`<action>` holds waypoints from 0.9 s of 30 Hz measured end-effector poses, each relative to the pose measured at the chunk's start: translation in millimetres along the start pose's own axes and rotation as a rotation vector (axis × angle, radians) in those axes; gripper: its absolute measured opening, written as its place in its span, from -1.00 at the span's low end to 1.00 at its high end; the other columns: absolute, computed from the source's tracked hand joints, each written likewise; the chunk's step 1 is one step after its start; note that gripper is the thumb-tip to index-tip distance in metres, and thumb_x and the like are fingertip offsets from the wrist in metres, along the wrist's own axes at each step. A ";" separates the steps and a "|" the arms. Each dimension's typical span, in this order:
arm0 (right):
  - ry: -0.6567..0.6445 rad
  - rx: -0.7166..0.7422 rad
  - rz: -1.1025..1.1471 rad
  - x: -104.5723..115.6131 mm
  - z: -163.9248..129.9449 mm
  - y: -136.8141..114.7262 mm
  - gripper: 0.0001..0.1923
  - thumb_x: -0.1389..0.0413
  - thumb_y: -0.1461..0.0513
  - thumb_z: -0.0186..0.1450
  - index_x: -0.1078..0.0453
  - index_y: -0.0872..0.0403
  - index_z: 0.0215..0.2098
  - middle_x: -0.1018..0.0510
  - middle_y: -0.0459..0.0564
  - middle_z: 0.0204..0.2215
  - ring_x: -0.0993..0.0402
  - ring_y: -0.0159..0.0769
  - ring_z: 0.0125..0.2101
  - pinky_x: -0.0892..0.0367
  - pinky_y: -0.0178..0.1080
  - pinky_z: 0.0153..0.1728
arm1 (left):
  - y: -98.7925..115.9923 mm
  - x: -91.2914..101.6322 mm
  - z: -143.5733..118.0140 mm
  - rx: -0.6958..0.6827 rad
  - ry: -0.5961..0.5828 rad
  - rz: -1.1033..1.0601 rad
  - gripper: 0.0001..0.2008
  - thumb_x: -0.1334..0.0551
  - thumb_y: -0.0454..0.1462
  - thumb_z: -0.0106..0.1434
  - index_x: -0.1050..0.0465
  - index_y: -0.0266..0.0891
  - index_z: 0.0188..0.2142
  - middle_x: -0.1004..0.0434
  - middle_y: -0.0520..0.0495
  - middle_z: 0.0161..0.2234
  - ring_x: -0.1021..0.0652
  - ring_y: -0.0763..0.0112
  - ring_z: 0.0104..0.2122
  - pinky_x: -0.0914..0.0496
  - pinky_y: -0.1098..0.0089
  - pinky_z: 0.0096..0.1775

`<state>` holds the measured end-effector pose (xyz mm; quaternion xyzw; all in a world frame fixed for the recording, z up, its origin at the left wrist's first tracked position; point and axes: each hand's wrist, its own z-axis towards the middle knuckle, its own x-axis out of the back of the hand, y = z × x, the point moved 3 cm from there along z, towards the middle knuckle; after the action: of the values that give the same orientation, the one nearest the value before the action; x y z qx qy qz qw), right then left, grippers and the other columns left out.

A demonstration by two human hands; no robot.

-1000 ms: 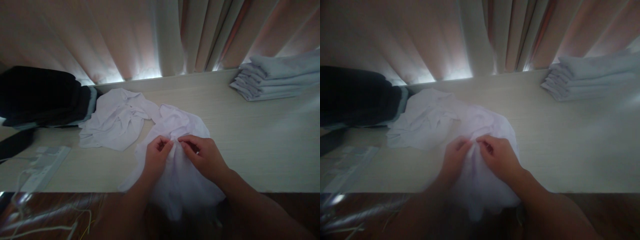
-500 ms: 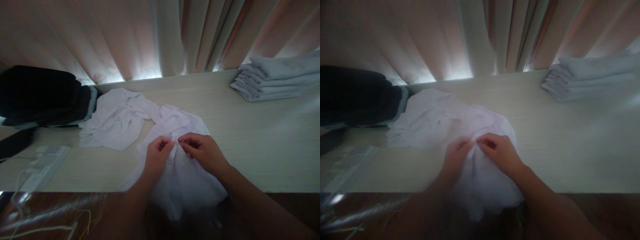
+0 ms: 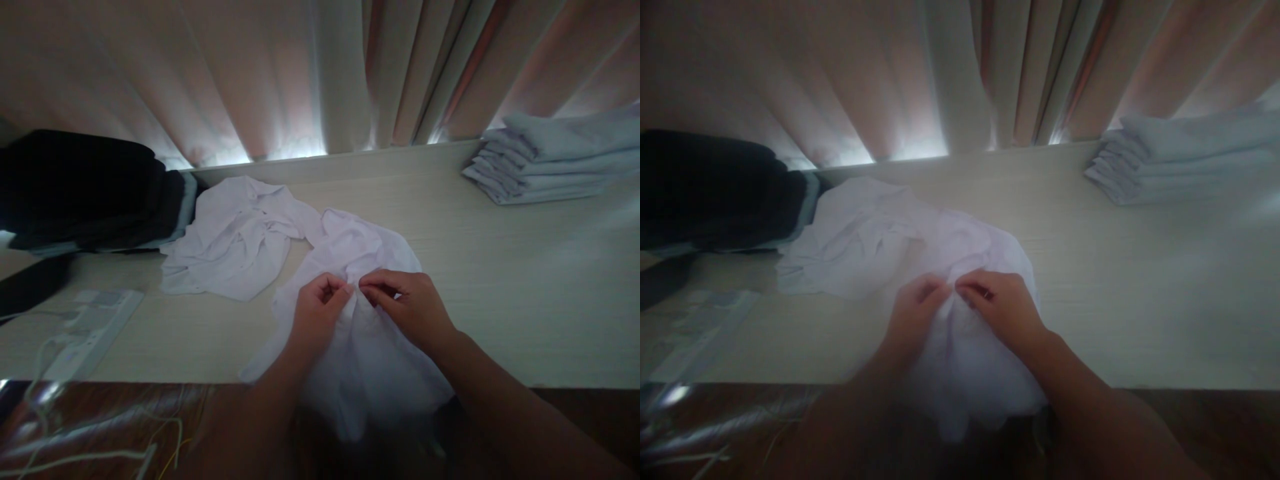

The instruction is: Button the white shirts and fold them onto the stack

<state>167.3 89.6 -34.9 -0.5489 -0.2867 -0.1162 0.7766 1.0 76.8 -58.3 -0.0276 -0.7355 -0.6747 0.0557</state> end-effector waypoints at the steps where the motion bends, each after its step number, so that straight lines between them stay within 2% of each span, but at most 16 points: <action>1: 0.002 0.012 -0.011 0.0 -0.2 -0.6 -0.89 -0.19 0.31 0.29 -0.57 0.02 -0.29 -0.66 -0.13 -0.36 -0.54 -0.38 -0.40 -0.35 -0.34 -0.36 | -0.2 0.1 0.0 0.001 -0.001 0.002 -0.84 -0.30 -0.21 0.15 -0.46 -0.25 -0.49 -0.45 0.06 -0.56 -0.40 0.48 -0.53 -0.27 0.47 -0.47; 8: 0.023 0.086 -0.079 -0.4 -2.6 -3.0 -0.90 -0.19 0.29 0.31 -0.57 0.03 -0.28 -0.66 -0.13 -0.36 -0.55 -0.38 -0.41 -0.35 -0.35 -0.37 | 1.7 1.6 -0.7 -0.016 -0.003 0.026 -0.82 -0.30 -0.21 0.15 -0.44 -0.24 -0.51 -0.40 0.08 -0.58 -0.36 0.49 -0.54 -0.24 0.47 -0.48; 27: -0.036 0.072 -0.072 -0.5 -1.7 -1.5 -0.92 -0.18 0.27 0.31 -0.55 0.04 -0.28 -0.64 -0.12 -0.37 -0.50 -0.39 -0.43 -0.33 -0.36 -0.39 | 2.1 2.9 -0.3 -0.029 -0.036 0.027 -0.84 -0.31 -0.21 0.14 -0.45 -0.23 -0.50 -0.42 0.07 -0.57 -0.38 0.48 -0.53 -0.25 0.46 -0.47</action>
<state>166.6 87.4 -34.5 -0.5118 -0.3241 -0.1236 0.7860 -1.6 76.6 -55.8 -0.0504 -0.7262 -0.6837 0.0513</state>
